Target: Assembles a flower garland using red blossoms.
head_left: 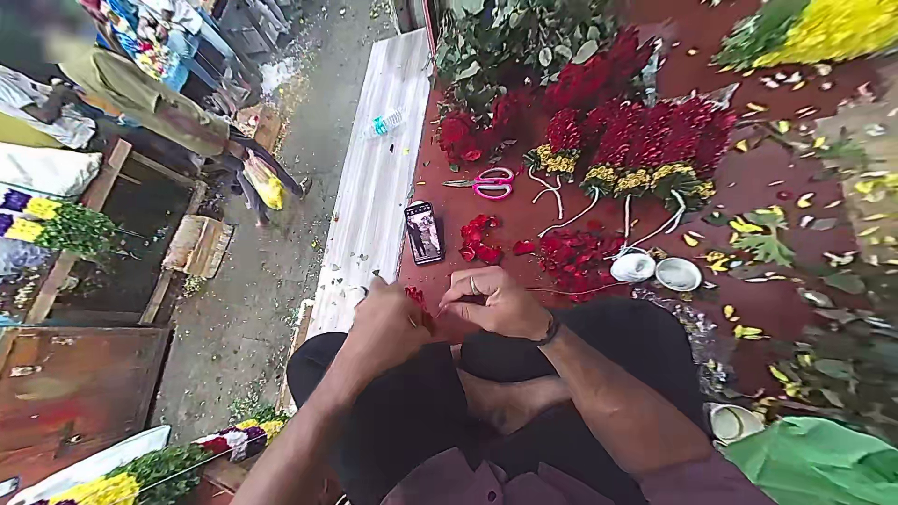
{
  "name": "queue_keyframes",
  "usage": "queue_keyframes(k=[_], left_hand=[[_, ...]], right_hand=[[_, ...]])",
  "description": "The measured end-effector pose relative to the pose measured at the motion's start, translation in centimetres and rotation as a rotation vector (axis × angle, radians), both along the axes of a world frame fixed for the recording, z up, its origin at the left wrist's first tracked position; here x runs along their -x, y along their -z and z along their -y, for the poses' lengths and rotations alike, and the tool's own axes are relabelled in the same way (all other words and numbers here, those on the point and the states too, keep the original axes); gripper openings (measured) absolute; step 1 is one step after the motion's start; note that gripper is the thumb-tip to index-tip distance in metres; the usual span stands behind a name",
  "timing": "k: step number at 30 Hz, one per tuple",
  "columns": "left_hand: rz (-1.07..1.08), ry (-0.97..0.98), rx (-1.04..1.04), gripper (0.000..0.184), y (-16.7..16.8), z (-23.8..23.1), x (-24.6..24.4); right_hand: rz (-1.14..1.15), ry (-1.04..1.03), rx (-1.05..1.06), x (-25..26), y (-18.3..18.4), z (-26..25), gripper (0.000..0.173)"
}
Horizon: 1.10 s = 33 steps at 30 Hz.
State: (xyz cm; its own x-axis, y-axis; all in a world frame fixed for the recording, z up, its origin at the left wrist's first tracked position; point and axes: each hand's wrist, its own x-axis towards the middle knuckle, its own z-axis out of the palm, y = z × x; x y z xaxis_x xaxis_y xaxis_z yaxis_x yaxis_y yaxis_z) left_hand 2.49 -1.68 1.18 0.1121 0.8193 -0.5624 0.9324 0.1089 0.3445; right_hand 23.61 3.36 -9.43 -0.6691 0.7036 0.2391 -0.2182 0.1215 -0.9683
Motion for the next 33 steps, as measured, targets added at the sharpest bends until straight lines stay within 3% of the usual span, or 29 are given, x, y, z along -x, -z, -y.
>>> queue_keyframes(k=[3, 5, 7, 10, 13, 18, 23, 25, 29, 33], left_hand=[[0.349, 0.200, 0.081, 0.015, -2.9, -2.2, -3.1], [0.567, 0.121, -0.029, 0.014, -3.3, -4.3, -4.3], [0.621, -0.007, -0.136, 0.013, -3.1, -5.8, -5.1], [0.524, -0.181, -0.299, 0.017, -1.6, -6.7, -5.8], [0.334, -0.297, -0.440, 0.018, 0.5, -7.1, -5.0], [0.214, -0.257, -0.258, 0.019, 3.3, -5.9, 1.0], [0.193, -0.155, -0.027, 0.023, 3.0, -1.6, 4.7], [0.234, -0.136, -0.045, 0.022, 3.0, 0.2, 5.6], [0.342, -0.186, -0.081, 0.020, 4.6, 2.3, 6.2], [0.443, -0.275, -0.083, 0.018, 7.6, 3.0, 6.4]], right_hand=[[-0.188, -0.077, 0.294, -0.7, 1.3, -1.3, 0.004], [-0.153, 0.026, 0.596, -1.5, -0.1, -0.4, 0.020], [-0.154, 0.124, 0.786, -1.4, -0.7, 1.4, 0.023], [-0.414, -0.036, 0.615, -0.2, 2.2, 1.7, 0.012], [-0.439, -0.066, 0.406, -0.5, 1.9, 0.3, 0.013], [-0.038, 0.133, 0.291, -2.7, 1.8, -2.6, 0.012], [0.393, -0.098, 0.349, -7.6, 2.5, -5.4, 0.017], [0.600, -0.003, 0.355, -9.6, 4.3, -6.4, 0.017], [0.931, 0.370, 0.305, -10.1, 11.6, -8.2, 0.014], [1.087, 0.407, 0.096, -5.3, 14.3, -9.6, 0.012]])
